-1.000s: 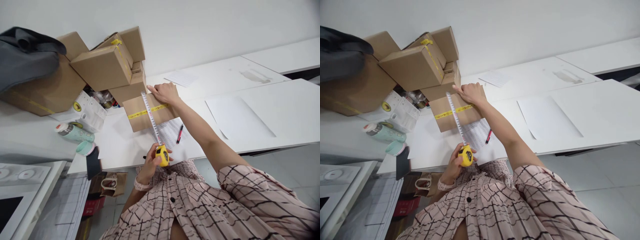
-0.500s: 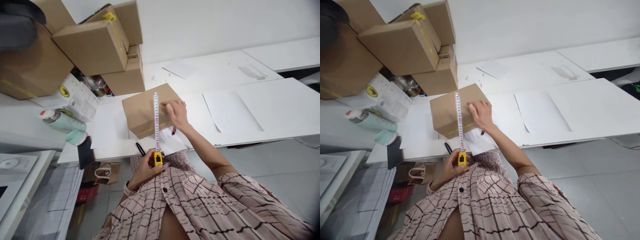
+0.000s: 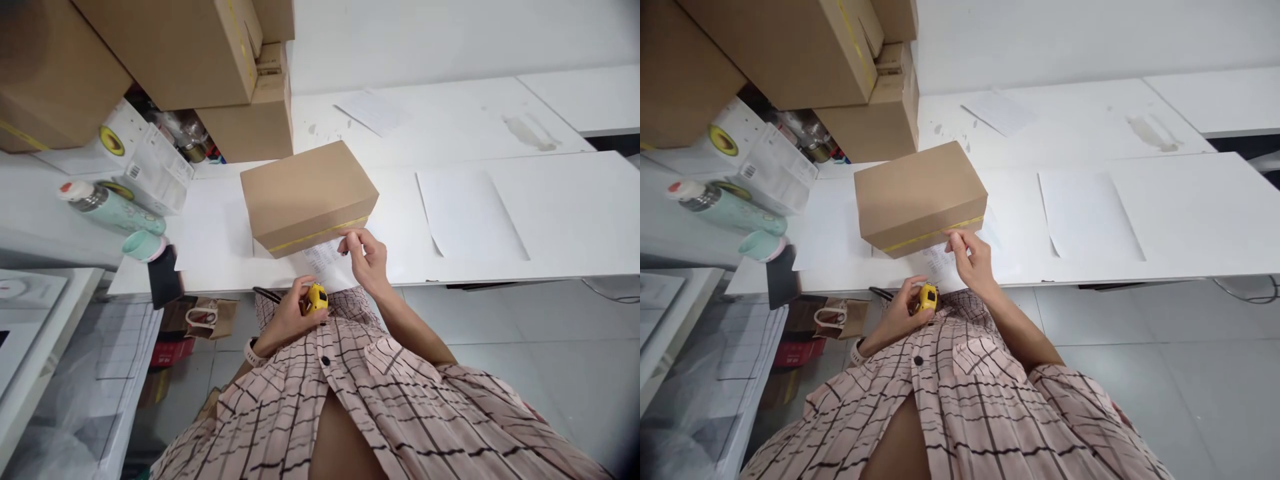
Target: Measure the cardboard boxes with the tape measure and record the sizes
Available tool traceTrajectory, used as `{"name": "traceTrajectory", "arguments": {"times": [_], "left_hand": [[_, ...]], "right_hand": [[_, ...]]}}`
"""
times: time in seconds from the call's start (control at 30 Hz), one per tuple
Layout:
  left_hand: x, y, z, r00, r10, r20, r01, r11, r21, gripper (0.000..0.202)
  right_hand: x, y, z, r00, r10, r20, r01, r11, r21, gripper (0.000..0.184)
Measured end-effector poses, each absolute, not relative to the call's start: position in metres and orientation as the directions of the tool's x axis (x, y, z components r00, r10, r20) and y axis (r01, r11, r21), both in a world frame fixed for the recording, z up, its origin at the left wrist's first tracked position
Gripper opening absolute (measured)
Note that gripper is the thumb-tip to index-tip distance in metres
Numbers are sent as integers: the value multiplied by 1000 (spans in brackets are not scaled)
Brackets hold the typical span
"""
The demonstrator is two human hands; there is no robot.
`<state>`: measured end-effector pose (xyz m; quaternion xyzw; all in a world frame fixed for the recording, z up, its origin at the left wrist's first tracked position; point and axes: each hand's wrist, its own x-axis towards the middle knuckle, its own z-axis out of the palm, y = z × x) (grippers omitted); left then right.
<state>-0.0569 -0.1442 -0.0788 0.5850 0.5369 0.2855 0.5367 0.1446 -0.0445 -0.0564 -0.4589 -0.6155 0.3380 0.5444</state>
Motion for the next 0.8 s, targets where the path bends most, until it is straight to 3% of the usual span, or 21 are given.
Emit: {"name": "traceTrajectory", "arguments": {"times": [0.1,0.23,0.33,0.4,0.53,0.7,0.8], "left_hand": [[-62,-136,-70,160,978,-134,376,65,924,77],[-65,-102,-41,39,965,259,488,-245,838,79],[-63,-59,-17,47,820,570,673,-448,589,65],[-61,-27,-7,108,750,652,785,-467,407,47],[-59,20,-6,207,810,549,852,-425,305,44],[-64,31,-12,332,861,385,848,-451,278,83],[-64,36,-12,314,881,354,860,-422,287,89]], "right_hand": [[155,-38,-81,64,952,298,482,232,-845,41],[165,-18,-109,-13,988,154,769,108,-630,33],[161,-8,-119,-39,994,101,856,86,-509,32],[156,-5,-120,-33,996,83,888,67,-454,33],[155,-2,-110,-55,998,-7,909,47,-414,26],[163,1,-103,-108,991,-80,924,70,-376,26],[166,2,-106,-130,989,-63,923,98,-371,29]]}}
